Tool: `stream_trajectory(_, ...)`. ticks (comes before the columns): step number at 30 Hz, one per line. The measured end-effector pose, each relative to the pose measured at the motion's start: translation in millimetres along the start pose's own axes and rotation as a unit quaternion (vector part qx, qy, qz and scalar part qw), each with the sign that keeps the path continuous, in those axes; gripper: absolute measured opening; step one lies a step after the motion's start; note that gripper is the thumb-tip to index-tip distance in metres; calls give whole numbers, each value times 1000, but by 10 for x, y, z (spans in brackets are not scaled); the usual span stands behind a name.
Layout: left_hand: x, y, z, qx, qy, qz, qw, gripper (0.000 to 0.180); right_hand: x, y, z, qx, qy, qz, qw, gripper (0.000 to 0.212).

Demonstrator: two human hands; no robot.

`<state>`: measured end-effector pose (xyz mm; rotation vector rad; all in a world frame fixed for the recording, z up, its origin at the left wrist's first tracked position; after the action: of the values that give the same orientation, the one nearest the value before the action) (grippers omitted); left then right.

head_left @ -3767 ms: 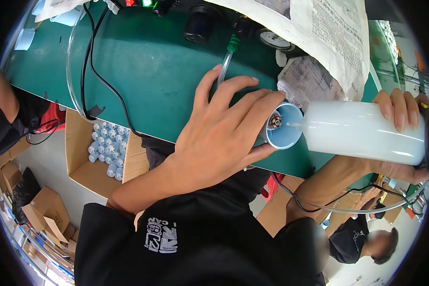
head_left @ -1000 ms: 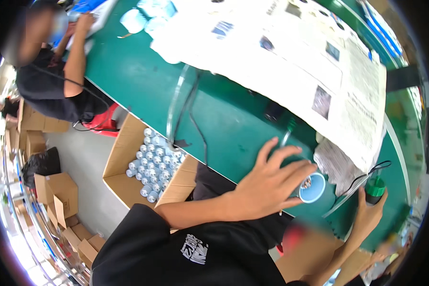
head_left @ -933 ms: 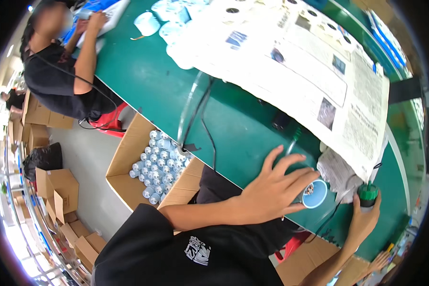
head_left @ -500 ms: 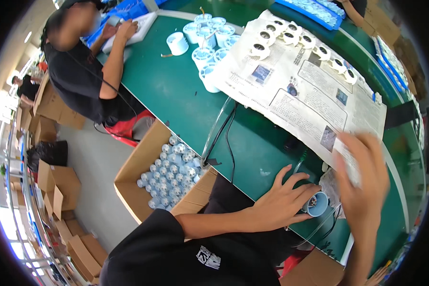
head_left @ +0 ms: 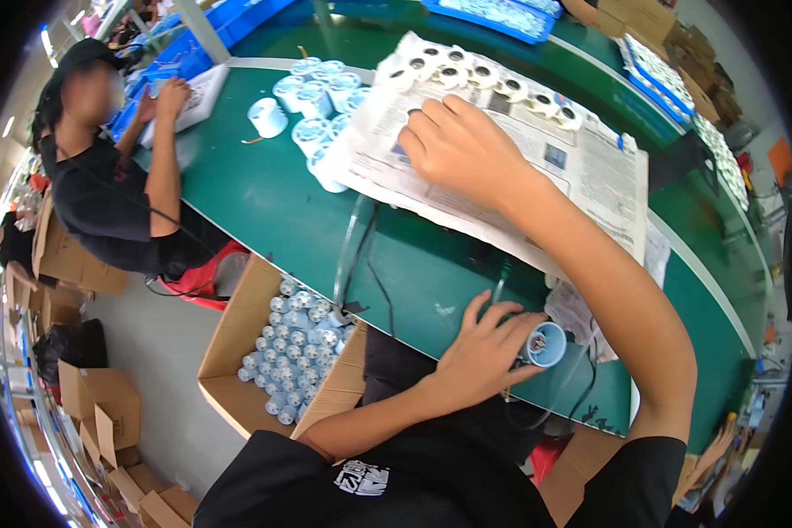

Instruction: Assembling small electronic cooling fans on a production line.

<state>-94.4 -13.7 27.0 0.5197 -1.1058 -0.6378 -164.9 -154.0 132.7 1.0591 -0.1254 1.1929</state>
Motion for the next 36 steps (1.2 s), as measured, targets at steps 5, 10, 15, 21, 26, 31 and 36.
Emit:
stream_trajectory(5,17,65,-5,-22,6,25,999,63,1137,-244,-678,103,43,113,987,12)
stream_trajectory(10,-88,15,5,5,-42,27,999,60,1547,-486,-1160,77,-23,105,991,6)
stream_trajectory(15,-28,-8,3,13,-25,33,999,60,1811,-426,-1471,-115,-19,141,983,9)
stream_trajectory(21,-52,-2,46,16,-37,36,999,62,1821,-375,-2404,-687,18,396,609,7)
stream_trajectory(26,-82,-2,41,12,-48,21,999,65,1371,-771,-2594,-781,-3,530,331,11)
stream_trajectory(31,-65,6,34,14,-40,23,999,66,1322,-776,-2549,-773,-105,503,372,10)
stream_trajectory(36,-60,-5,28,14,-32,29,999,67,1438,-600,-2486,-764,-80,436,469,12)
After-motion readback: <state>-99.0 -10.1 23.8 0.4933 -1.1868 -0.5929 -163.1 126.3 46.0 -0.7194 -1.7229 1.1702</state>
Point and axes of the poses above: each hand's wrist, its own z-axis towards the middle knuckle, its own x-axis out of the back of the hand, y = z × x, the point moved 9 cm from there along z, towards the middle knuckle, and after that the axes turned 1 degree about x, right-handed, at the moved point
